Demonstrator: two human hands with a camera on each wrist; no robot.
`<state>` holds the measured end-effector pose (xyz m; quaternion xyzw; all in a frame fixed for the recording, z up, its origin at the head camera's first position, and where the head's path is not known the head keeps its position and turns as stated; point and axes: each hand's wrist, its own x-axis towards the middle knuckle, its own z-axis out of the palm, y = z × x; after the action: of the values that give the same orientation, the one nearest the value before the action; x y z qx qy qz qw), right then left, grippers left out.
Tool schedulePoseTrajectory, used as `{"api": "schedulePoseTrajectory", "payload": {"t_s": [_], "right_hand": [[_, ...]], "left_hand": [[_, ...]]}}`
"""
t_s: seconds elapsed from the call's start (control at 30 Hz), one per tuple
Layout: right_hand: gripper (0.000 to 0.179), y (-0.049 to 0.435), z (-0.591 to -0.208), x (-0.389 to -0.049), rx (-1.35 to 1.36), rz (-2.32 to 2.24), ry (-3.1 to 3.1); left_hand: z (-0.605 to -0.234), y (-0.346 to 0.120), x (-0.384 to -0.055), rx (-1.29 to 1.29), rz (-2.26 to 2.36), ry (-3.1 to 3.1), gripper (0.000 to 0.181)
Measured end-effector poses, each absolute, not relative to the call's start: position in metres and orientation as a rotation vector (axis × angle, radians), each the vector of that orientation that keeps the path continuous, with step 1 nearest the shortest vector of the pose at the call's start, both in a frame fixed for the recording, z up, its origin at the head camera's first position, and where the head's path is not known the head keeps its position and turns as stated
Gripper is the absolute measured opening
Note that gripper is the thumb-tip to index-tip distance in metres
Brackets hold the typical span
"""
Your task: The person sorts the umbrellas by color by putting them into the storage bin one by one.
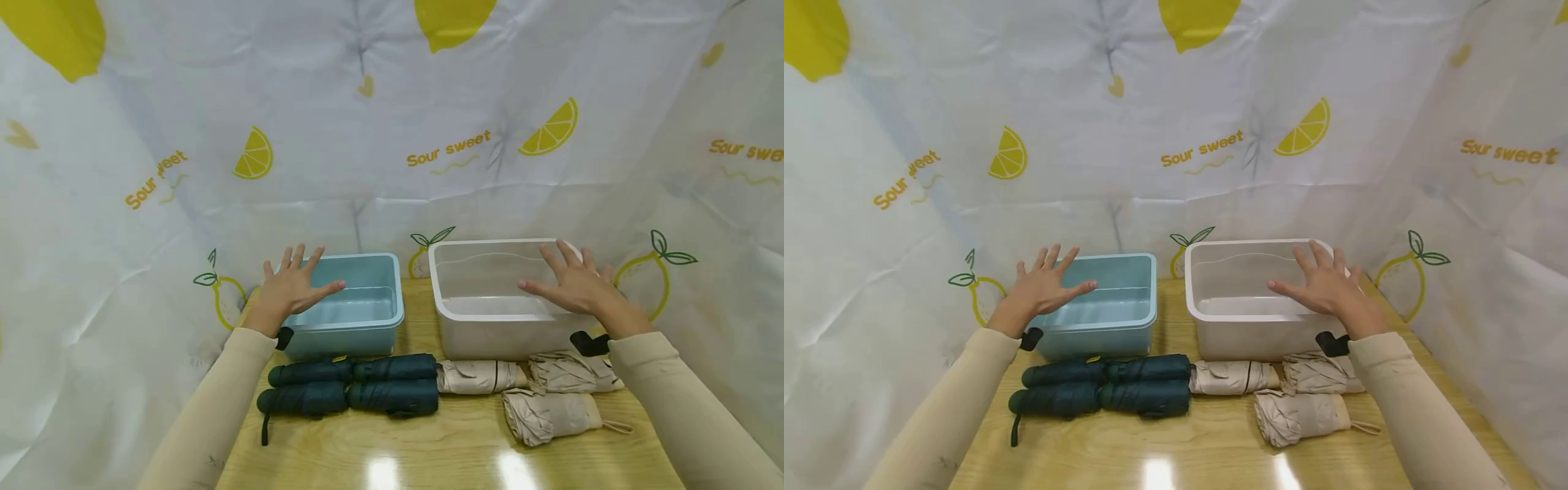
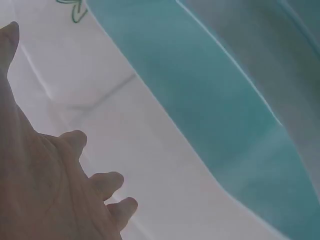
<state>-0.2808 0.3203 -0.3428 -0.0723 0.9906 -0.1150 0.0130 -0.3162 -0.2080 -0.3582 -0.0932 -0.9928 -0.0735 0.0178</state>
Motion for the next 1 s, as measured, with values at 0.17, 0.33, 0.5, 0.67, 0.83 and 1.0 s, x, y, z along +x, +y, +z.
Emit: {"api": "schedulePoseTrajectory", "payload": {"t_s": [0.17,0.33,0.5,0.67,0.83,1.0], "right_hand": [[0.1,0.317,-0.343,-0.271,-0.292,-0.354,3.115],[0.092,0.316,-0.345,-0.258,-0.375,-0.392,3.218],[0.062,0.328,-0.364,-0.233,-0.384,-0.849,3.356],[0.037,0.339,-0.398,-0.205,-0.127,-1.411,3.529],[0.032,0.357,-0.43,-0.185,0.435,-1.644,3.474],[0.041,0.384,-0.463,-0.178,0.348,-1.343,3.308]], "left_hand": [[-0.359,-0.192,-0.306,-0.324,-0.272,-3.037,0.1],[-0.363,-0.172,-0.296,-0.426,-0.549,-2.918,0.088],[-0.387,-0.148,-0.274,-0.472,-1.05,-2.641,0.055],[-0.411,-0.106,-0.248,-0.577,-1.3,-2.278,0.023],[-0.426,-0.067,-0.23,-0.771,-1.41,-2.131,0.017],[-0.438,-0.042,-0.223,-0.749,-1.66,-2.205,0.018]]}}
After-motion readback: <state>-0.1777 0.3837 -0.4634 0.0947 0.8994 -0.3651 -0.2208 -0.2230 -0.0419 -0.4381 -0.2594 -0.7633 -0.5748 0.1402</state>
